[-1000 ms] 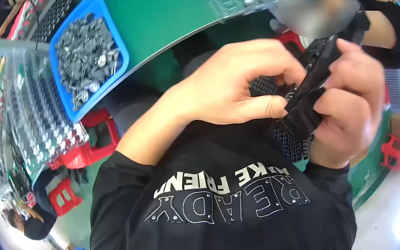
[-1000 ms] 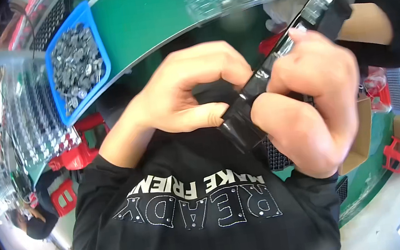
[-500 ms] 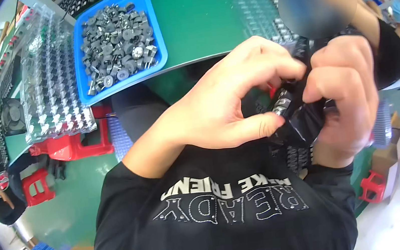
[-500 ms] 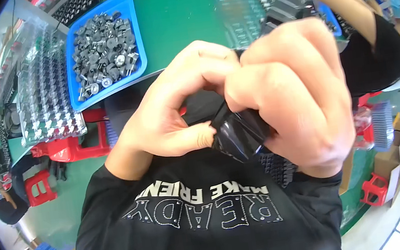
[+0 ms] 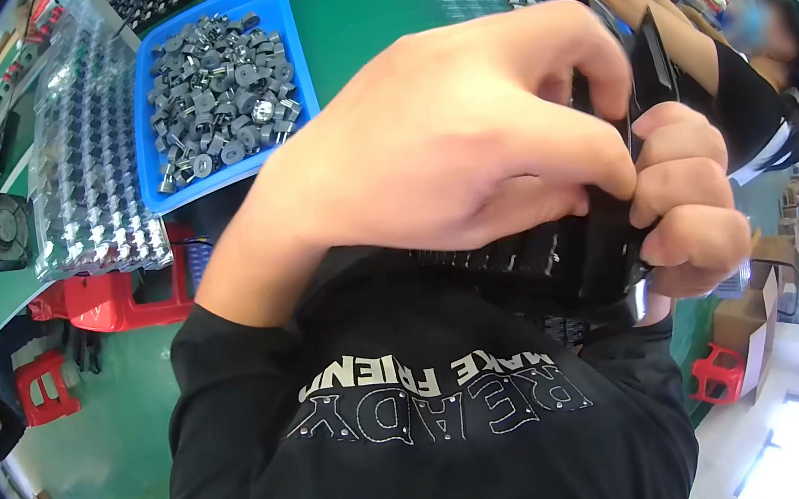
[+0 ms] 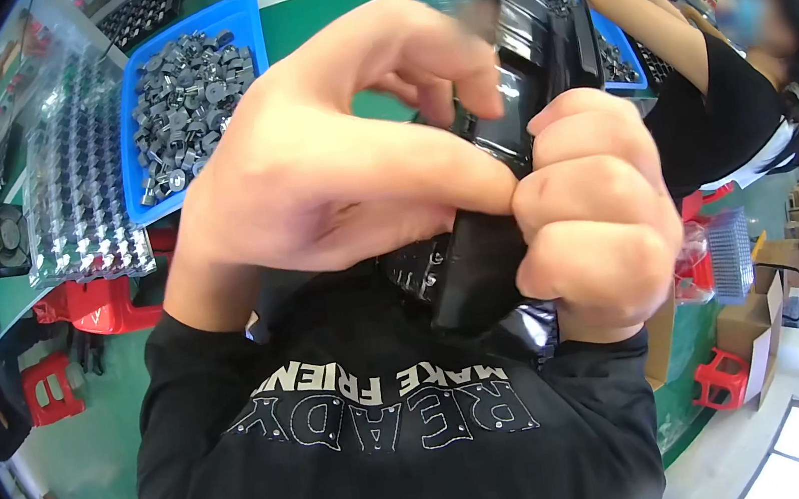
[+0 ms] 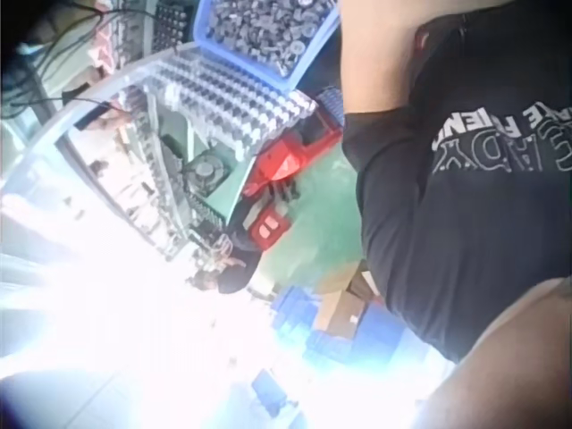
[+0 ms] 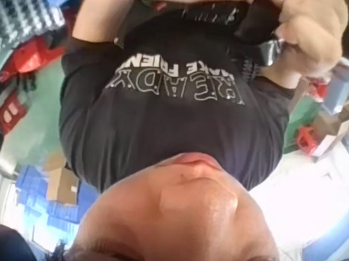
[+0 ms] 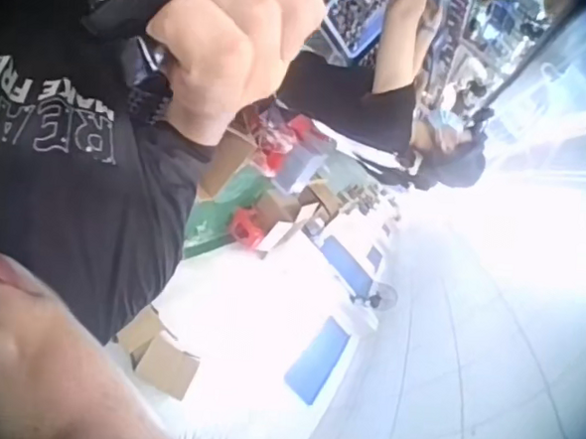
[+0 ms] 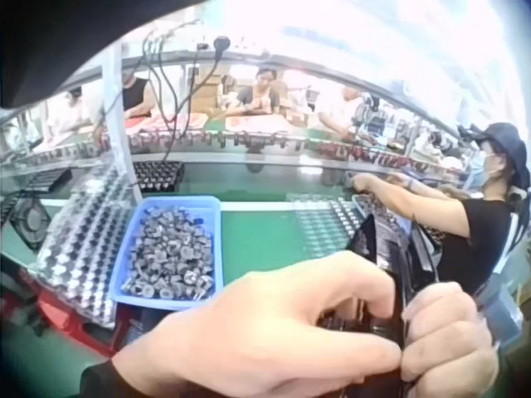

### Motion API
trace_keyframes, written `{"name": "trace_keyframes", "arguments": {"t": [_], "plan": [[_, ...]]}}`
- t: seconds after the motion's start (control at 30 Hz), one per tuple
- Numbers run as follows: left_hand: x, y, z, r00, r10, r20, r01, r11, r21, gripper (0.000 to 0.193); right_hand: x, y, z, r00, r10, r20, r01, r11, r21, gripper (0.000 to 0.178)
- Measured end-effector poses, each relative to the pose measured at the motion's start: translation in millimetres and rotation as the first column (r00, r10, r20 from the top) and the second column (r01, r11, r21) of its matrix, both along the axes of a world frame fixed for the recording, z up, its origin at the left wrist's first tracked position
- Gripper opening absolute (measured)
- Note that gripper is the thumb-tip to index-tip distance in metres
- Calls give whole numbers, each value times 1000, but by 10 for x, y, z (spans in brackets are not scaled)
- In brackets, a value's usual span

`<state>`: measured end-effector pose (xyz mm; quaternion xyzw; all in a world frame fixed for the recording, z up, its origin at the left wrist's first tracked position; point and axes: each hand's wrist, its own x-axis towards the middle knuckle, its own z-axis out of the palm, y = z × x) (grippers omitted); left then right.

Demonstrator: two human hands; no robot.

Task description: The worker is picking up small metal electronic components from a blue storage bin and placing them into a black organizational tray for sorting and inspection.

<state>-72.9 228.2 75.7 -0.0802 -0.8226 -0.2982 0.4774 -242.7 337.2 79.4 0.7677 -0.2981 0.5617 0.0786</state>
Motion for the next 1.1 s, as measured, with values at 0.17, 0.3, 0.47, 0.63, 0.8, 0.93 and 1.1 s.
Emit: {"name": "trace_keyframes", "arguments": {"t": [0.17,0.3,0.47,0.63,0.8,0.93,1.1], "plan": [[-130,-144,110,953,19,-301,-204,774,-599,12,-33,123,83,989,55,-134,-48,997,57,24],[414,26,66,998,5,-57,-28,911,-412,16,-288,372,337,852,145,-503,-124,989,74,32],[814,-45,-53,865,9,-502,-141,964,-225,11,-743,1234,348,862,-162,-480,329,899,289,28],[1765,-452,394,989,-131,-76,103,951,-292,19,-1267,2350,112,509,-796,-328,655,110,748,22],[893,-662,-198,917,-376,-137,379,926,-6,21,-1808,3749,-1574,0,-916,-402,266,-387,883,33],[481,-410,-463,882,-433,-185,464,869,174,22,-1601,4447,-3168,-230,-820,-524,-146,-504,852,44],[45,-153,-591,854,-462,-238,519,787,333,24,-1148,5456,-4820,-727,-668,-159,-293,92,952,36]]}}
